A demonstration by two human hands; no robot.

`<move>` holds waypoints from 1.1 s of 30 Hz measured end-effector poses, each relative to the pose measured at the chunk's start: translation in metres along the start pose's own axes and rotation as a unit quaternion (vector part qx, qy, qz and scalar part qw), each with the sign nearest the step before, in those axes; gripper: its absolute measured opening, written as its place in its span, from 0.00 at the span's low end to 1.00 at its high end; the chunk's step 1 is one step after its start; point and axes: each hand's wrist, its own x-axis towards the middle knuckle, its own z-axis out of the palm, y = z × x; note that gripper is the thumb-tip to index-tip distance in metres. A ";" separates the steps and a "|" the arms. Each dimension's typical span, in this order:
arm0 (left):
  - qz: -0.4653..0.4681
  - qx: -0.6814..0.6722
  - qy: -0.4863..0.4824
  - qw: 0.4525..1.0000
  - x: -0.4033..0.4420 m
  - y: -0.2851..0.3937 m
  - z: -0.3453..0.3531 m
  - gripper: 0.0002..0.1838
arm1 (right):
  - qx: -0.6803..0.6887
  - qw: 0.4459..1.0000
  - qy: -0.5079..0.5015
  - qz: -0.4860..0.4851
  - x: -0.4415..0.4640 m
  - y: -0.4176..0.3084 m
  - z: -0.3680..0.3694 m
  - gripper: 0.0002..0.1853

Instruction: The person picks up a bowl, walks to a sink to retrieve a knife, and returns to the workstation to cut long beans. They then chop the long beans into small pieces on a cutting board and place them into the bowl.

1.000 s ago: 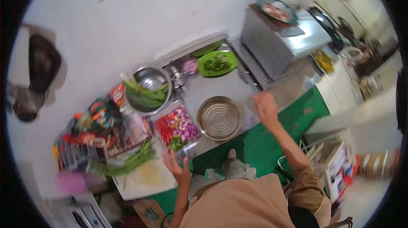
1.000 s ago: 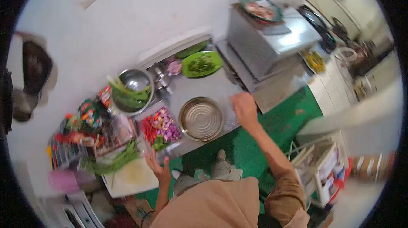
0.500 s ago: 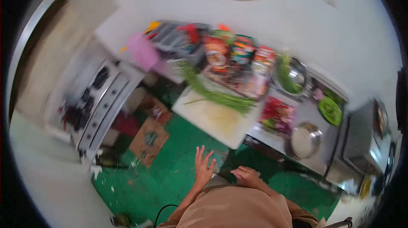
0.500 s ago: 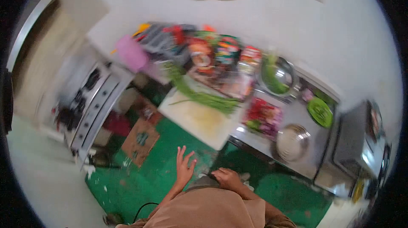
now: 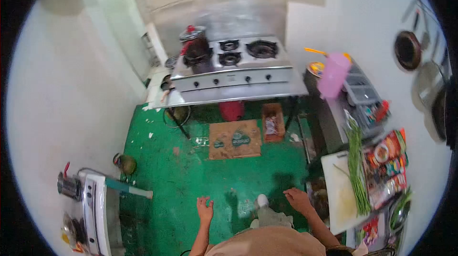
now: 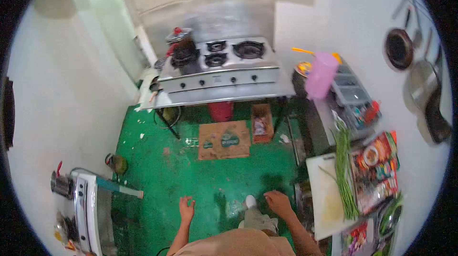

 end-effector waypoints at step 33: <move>-0.268 0.034 0.101 0.957 0.341 -0.488 -0.262 0.12 | -0.092 0.818 -0.495 -0.278 0.593 -0.494 0.459 0.21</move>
